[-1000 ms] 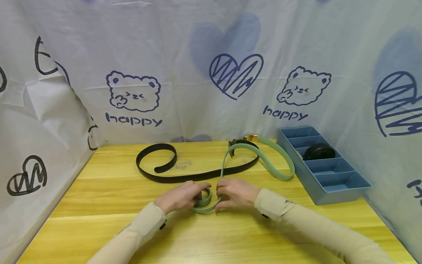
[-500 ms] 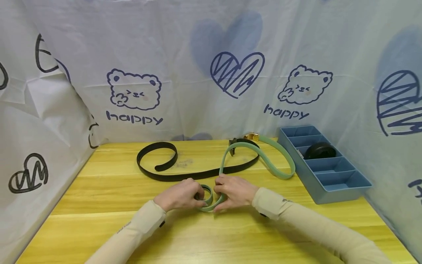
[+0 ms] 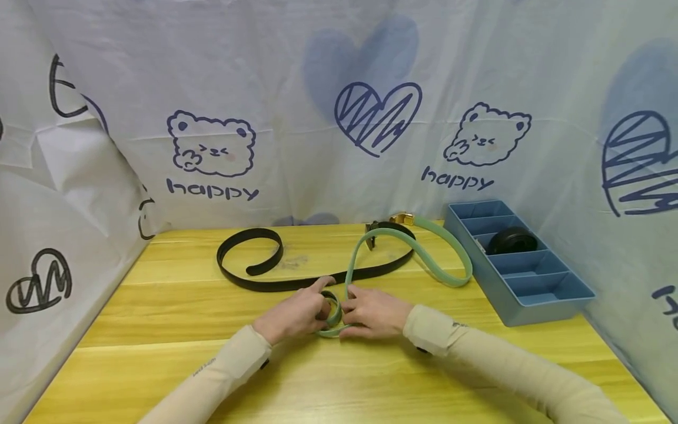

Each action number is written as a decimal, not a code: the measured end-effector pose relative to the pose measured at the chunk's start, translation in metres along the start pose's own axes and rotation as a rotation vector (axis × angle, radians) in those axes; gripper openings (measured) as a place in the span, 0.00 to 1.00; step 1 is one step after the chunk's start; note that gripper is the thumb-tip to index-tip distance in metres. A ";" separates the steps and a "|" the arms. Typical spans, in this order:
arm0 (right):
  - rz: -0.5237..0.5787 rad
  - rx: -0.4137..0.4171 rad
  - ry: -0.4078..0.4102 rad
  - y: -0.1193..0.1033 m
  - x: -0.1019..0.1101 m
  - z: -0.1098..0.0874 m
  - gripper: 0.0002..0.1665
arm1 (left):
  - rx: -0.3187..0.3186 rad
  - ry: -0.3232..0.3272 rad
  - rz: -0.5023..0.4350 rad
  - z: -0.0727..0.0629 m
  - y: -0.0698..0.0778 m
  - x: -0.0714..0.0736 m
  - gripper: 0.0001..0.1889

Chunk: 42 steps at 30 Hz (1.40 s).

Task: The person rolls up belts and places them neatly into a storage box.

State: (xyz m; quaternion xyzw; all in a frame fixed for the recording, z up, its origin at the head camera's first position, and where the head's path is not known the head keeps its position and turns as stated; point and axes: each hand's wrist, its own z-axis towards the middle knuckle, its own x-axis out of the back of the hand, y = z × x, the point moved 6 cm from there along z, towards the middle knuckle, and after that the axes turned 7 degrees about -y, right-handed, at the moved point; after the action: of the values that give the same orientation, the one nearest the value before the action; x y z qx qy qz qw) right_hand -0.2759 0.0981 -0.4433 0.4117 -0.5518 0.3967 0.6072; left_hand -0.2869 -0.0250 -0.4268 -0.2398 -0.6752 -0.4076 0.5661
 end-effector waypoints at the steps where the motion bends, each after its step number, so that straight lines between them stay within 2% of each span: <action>1: 0.001 0.011 -0.004 -0.002 0.000 0.000 0.19 | -0.011 0.003 0.003 0.000 0.000 0.001 0.09; 5: 0.002 0.034 0.005 -0.006 0.001 -0.002 0.17 | -0.032 0.004 0.007 0.000 0.000 0.002 0.07; 9: 0.009 0.038 -0.009 -0.008 0.001 -0.004 0.14 | -0.013 -0.009 0.029 -0.001 -0.002 0.002 0.07; 12: 0.046 0.041 -0.038 -0.007 -0.002 -0.007 0.12 | -0.002 -0.020 0.046 -0.001 -0.002 0.002 0.14; 15: 0.112 0.008 -0.076 -0.006 -0.002 -0.007 0.13 | 0.012 -0.035 0.059 -0.001 -0.002 0.002 0.18; 18: 0.150 -0.066 -0.097 -0.004 0.002 -0.003 0.10 | 0.046 -0.041 0.062 0.000 -0.003 0.002 0.12; 22: 0.129 -0.151 -0.083 -0.002 0.006 0.005 0.25 | 0.070 -0.026 0.060 0.002 -0.005 0.002 0.10; 25: 0.104 -0.172 -0.075 -0.001 0.005 0.006 0.28 | 0.061 -0.026 0.097 0.002 -0.005 0.002 0.10; 28: 0.079 -0.152 -0.071 0.001 0.004 0.005 0.23 | 0.058 -0.018 0.152 0.002 -0.006 0.002 0.11; 33: 0.005 -0.032 -0.035 -0.003 0.003 -0.001 0.10 | 0.085 0.001 0.244 0.003 -0.010 0.002 0.10; 35: -0.002 0.004 -0.021 -0.004 0.003 -0.003 0.15 | 0.082 0.009 0.259 0.003 -0.011 0.002 0.10; 38: 0.027 0.011 -0.019 -0.005 0.004 -0.004 0.17 | 0.058 0.019 0.230 0.003 -0.012 0.001 0.08; 42: 0.107 -0.036 -0.044 -0.004 0.004 -0.001 0.09 | 0.038 0.001 0.141 0.002 -0.013 0.000 0.06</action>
State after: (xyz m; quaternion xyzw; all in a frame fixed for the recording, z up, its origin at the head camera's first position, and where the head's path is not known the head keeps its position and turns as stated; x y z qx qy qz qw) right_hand -0.2717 0.0979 -0.4395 0.3791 -0.5933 0.4094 0.5802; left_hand -0.2979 -0.0308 -0.4304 -0.2759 -0.6640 -0.3540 0.5981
